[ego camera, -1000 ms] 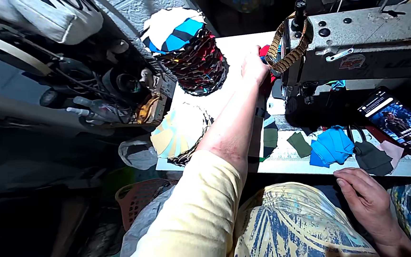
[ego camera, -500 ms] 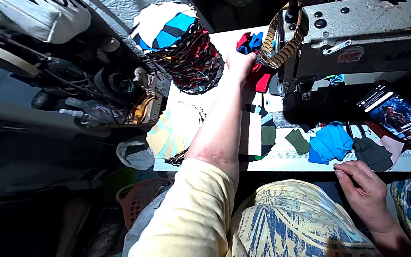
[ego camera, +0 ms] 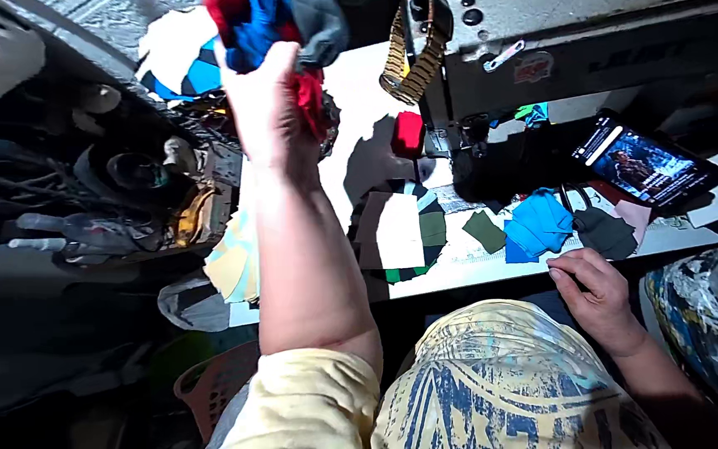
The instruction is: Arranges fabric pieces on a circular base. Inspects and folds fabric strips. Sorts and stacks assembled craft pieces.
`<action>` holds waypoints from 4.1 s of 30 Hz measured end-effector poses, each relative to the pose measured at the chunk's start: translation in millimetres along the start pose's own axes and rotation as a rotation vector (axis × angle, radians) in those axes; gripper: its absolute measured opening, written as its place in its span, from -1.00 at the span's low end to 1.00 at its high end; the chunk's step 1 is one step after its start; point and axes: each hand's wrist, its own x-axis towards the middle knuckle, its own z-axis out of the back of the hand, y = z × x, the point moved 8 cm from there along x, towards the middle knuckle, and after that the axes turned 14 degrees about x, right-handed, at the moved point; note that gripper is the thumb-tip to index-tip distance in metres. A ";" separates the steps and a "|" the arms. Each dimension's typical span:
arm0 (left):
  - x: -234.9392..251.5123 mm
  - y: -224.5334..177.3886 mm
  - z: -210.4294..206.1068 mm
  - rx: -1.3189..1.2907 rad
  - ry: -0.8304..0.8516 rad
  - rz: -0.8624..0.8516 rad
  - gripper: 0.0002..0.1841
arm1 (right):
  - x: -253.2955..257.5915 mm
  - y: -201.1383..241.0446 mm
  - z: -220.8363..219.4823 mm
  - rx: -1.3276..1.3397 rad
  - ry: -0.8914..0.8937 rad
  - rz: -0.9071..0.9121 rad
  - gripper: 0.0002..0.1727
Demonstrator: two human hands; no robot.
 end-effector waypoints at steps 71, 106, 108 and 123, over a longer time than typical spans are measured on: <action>-222.1 -22.0 -162.1 0.808 0.748 -0.309 -0.28 | 18.7 -2.5 -3.9 0.179 0.079 -0.022 -0.79; -28.5 76.5 -107.2 1.037 0.749 0.175 -0.56 | 21.4 -1.3 -6.9 0.033 0.025 0.033 -0.75; -28.4 75.2 -106.2 1.044 0.740 0.145 -0.54 | 21.3 -1.3 -7.0 0.035 0.022 0.034 -0.75; -22.5 42.9 -84.5 0.283 0.587 0.043 -0.41 | 18.9 -3.8 -5.4 0.027 0.002 0.049 -0.78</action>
